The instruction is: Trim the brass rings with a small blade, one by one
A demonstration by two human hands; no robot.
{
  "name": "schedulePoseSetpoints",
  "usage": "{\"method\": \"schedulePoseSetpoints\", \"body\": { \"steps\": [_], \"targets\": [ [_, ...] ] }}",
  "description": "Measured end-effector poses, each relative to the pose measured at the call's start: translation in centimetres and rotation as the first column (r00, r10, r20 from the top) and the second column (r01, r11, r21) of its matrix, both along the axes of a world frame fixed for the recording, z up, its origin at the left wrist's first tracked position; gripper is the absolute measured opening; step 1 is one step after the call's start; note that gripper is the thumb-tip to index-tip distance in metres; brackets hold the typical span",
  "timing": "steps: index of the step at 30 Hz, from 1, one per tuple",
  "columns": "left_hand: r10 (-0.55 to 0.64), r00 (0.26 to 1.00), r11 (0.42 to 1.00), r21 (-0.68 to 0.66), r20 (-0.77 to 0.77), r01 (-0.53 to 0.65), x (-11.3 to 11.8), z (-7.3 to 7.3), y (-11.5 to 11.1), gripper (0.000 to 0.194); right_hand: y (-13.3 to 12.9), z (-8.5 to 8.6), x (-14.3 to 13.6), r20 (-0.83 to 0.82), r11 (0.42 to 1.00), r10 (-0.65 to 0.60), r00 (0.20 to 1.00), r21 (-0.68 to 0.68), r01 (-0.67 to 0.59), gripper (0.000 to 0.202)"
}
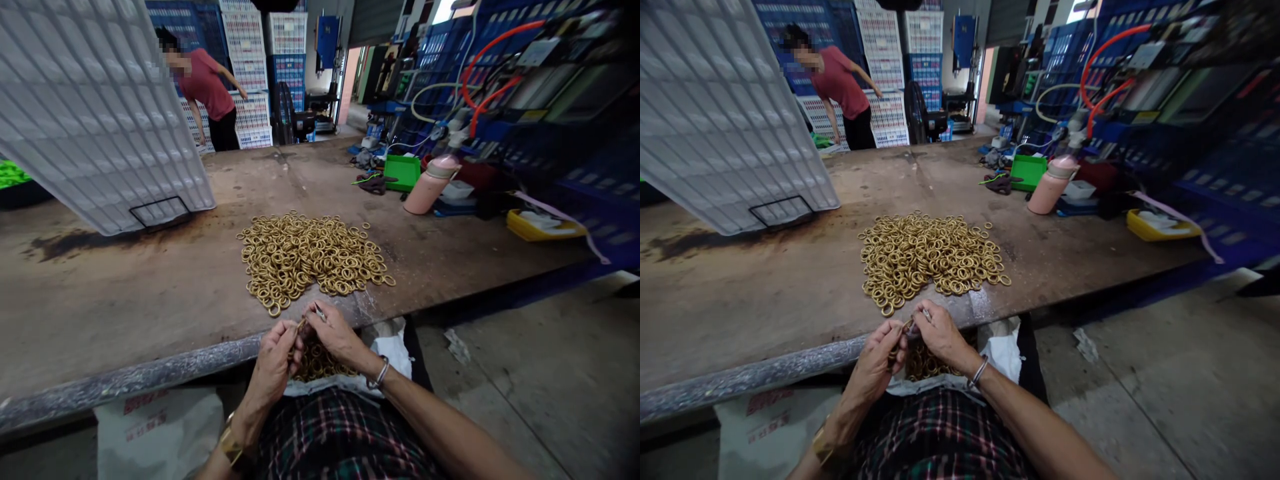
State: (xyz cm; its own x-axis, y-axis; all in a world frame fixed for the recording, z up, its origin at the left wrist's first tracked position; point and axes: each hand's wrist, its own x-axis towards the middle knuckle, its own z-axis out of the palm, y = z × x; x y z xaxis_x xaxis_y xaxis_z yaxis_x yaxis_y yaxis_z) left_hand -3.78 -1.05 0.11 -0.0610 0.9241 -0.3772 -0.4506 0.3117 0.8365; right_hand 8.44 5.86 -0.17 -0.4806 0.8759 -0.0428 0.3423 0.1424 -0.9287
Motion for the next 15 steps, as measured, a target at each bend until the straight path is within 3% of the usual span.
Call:
{"method": "schedulePoseSetpoints", "body": {
  "steps": [6,15],
  "targets": [
    [0.032,0.997,0.999,-0.014,-0.065,-0.033,0.3,-0.1,0.3,0.03,-0.5,-0.9,0.5,0.381,0.931,0.095,0.92,0.292,-0.218,0.013],
    [0.046,0.956,0.999,0.004,-0.29,-0.047,0.2,-0.8,0.6,0.032,-0.8,0.2,0.0,0.63,0.907,0.093,0.771,0.266,-0.326,0.027]
  ]
}}
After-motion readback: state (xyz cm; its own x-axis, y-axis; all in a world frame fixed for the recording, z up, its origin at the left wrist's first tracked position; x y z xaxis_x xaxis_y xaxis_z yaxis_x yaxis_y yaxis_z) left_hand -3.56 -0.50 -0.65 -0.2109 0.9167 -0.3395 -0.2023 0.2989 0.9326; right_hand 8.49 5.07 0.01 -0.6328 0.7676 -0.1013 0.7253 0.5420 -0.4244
